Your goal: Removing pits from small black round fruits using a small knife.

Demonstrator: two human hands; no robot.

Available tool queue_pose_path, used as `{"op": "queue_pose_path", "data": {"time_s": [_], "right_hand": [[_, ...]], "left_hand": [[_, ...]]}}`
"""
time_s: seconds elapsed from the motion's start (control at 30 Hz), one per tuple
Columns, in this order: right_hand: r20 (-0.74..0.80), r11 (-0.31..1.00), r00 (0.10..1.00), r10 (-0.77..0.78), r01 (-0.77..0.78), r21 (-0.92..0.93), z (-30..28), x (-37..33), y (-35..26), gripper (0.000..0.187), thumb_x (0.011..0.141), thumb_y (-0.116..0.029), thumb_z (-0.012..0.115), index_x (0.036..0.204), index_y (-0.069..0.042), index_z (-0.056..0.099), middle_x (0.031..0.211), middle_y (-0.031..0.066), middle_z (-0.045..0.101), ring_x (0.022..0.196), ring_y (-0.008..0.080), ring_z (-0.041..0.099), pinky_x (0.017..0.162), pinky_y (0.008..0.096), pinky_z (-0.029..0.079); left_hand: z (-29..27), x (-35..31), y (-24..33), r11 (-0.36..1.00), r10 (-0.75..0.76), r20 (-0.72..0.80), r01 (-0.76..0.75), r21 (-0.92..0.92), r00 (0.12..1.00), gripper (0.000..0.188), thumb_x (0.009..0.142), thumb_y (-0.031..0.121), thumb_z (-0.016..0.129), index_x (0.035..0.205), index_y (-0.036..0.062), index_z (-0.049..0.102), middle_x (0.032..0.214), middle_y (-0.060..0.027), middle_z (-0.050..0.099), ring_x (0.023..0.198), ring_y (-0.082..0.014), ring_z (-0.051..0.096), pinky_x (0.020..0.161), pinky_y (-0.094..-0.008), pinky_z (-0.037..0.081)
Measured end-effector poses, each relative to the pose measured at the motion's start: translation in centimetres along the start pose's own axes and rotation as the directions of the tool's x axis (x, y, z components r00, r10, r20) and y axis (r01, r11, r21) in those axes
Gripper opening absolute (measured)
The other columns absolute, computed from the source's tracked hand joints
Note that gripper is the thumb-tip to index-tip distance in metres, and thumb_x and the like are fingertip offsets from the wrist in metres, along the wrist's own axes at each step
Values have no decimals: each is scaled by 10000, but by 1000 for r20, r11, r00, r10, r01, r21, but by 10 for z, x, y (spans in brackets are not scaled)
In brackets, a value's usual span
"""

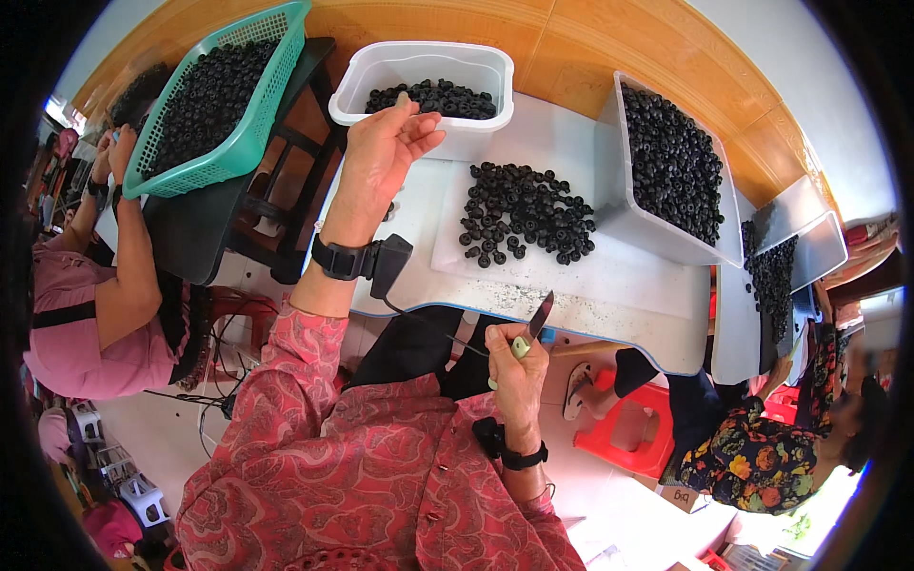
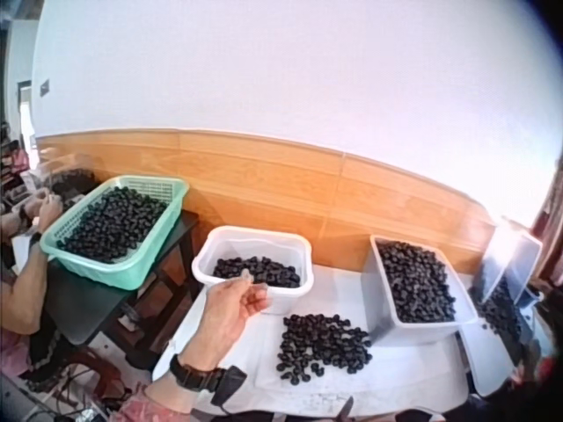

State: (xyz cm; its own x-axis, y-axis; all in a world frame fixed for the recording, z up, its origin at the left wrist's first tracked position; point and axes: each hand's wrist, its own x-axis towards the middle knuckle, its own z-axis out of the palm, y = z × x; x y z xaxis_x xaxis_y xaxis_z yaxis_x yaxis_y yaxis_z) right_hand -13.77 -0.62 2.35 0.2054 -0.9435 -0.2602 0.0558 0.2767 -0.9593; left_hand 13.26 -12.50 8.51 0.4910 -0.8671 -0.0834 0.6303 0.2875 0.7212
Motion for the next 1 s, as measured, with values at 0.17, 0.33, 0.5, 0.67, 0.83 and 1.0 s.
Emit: {"op": "queue_pose_path", "data": {"time_s": [0.17, 0.33, 0.5, 0.67, 0.83, 1.0], "right_hand": [[-29, 1000, 999, 20, -20, -15, -5, 1, 2, 134, 940, -119, 627, 871, -4, 621, 651, -6, 520, 458, 31, 368, 419, 207, 251], [-9, 1000, 1000, 28, -28, -14, 0, 2, 3, 139, 937, -132, 641, 873, -11, 618, 657, -9, 523, 465, 28, 369, 420, 204, 248], [-9, 998, 999, 46, -47, -42, -1, 4, 6, 167, 928, -170, 669, 867, -25, 614, 596, -37, 485, 460, 28, 385, 421, 202, 275], [1, 997, 999, 33, -33, -71, -2, 4, 7, 183, 923, -190, 682, 866, -30, 613, 565, -51, 468, 459, 28, 396, 424, 200, 291], [1, 996, 999, 32, -32, -88, -2, 4, 7, 183, 925, -190, 679, 867, -30, 613, 564, -50, 469, 462, 27, 396, 424, 203, 294], [-19, 995, 1000, 13, -15, -95, -6, 4, 8, 172, 936, -177, 659, 871, -25, 613, 577, -45, 473, 463, 27, 386, 422, 203, 284]], "left_hand": [[-19, -24, -33, 964, 20, -40, -8, 265, 999, 187, 933, 147, 639, 987, -32, 648, 889, -108, 675, 714, -127, 634, 676, -302, 563], [-47, -69, -84, 561, 80, 234, -238, 793, 969, 173, 850, 82, 701, 1009, 17, 679, 881, -85, 651, 674, -127, 614, 619, -279, 518], [-40, -94, -101, 232, 102, 397, -410, 882, 912, 266, 783, 36, 718, 1044, 68, 677, 888, -131, 555, 746, -281, 620, 685, -358, 514], [-36, -94, -108, 106, 106, 452, -462, 880, 886, 250, 789, 37, 712, 1035, 53, 667, 916, -137, 553, 786, -320, 614, 699, -394, 508], [-39, -96, -111, 41, 134, 464, -473, 880, 876, 233, 791, 33, 707, 1019, 41, 662, 923, -140, 556, 810, -326, 613, 706, -400, 507], [-34, -101, -97, 500, 72, 420, -397, 770, 905, 241, 831, 21, 691, 1066, 15, 637, 904, -119, 605, 765, -236, 645, 673, -328, 527]]}}
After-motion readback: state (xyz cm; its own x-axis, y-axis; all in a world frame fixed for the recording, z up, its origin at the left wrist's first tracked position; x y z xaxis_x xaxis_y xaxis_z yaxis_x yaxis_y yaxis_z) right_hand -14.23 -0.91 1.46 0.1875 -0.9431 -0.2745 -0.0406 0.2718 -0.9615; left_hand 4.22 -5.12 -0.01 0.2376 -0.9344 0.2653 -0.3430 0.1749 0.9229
